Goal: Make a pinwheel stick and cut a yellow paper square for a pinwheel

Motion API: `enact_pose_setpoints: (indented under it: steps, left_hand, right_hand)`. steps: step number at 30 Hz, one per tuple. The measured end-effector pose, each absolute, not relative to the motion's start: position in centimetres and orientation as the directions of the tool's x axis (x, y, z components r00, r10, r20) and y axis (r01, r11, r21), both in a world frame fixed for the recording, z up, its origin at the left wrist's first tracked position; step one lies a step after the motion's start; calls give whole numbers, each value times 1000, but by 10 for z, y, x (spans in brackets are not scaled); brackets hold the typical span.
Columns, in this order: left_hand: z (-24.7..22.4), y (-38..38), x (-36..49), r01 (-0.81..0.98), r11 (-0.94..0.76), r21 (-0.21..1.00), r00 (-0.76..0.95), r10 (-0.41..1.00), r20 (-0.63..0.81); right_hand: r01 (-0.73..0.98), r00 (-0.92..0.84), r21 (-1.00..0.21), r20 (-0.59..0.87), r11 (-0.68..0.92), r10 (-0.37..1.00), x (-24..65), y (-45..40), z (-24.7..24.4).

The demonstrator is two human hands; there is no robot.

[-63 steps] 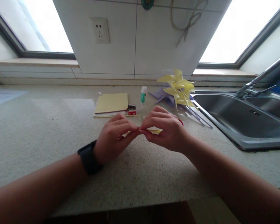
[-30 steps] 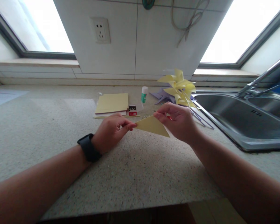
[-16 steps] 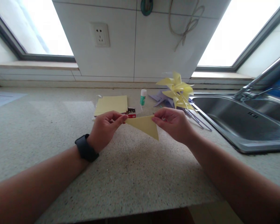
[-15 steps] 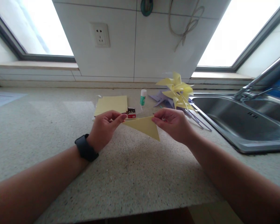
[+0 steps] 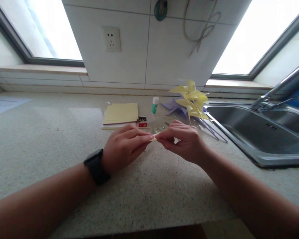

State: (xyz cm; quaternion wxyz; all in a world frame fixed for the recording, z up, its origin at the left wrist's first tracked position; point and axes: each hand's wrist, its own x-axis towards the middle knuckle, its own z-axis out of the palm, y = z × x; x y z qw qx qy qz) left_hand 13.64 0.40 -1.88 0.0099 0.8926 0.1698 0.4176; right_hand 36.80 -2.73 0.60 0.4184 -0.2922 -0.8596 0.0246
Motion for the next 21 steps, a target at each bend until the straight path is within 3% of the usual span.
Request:
enact_pose_setpoints:
  steps: [4,8,12,16,18,21]
  left_hand:
    - [-17,3,136,332,-921,201,578,367,728]
    - [-14,2,134,235,-928,288,622,371,689]
    - [-13,2,132,258,-943,209,640,329,694]
    - [-14,-1,135,284,-947,151,645,305,701]
    - [-15,-3,138,282,-941,187,635,329,699]
    - [-17,-7,141,296,-894,336,583,447,678]
  right_hand:
    - [483,-478,-324,681,814,555,367,-30,4]
    - [451,-529,-376,618,809,582,369,-32,6]
    - [392,-617,-446,521,804,590,370,-33,9]
    - [353,-595,-480,547,803,589,366,-35,11]
    - [339,-556,-506,572,793,603,364,-35,9]
    - [368,-468,-548,589,751,659,364,-35,5]
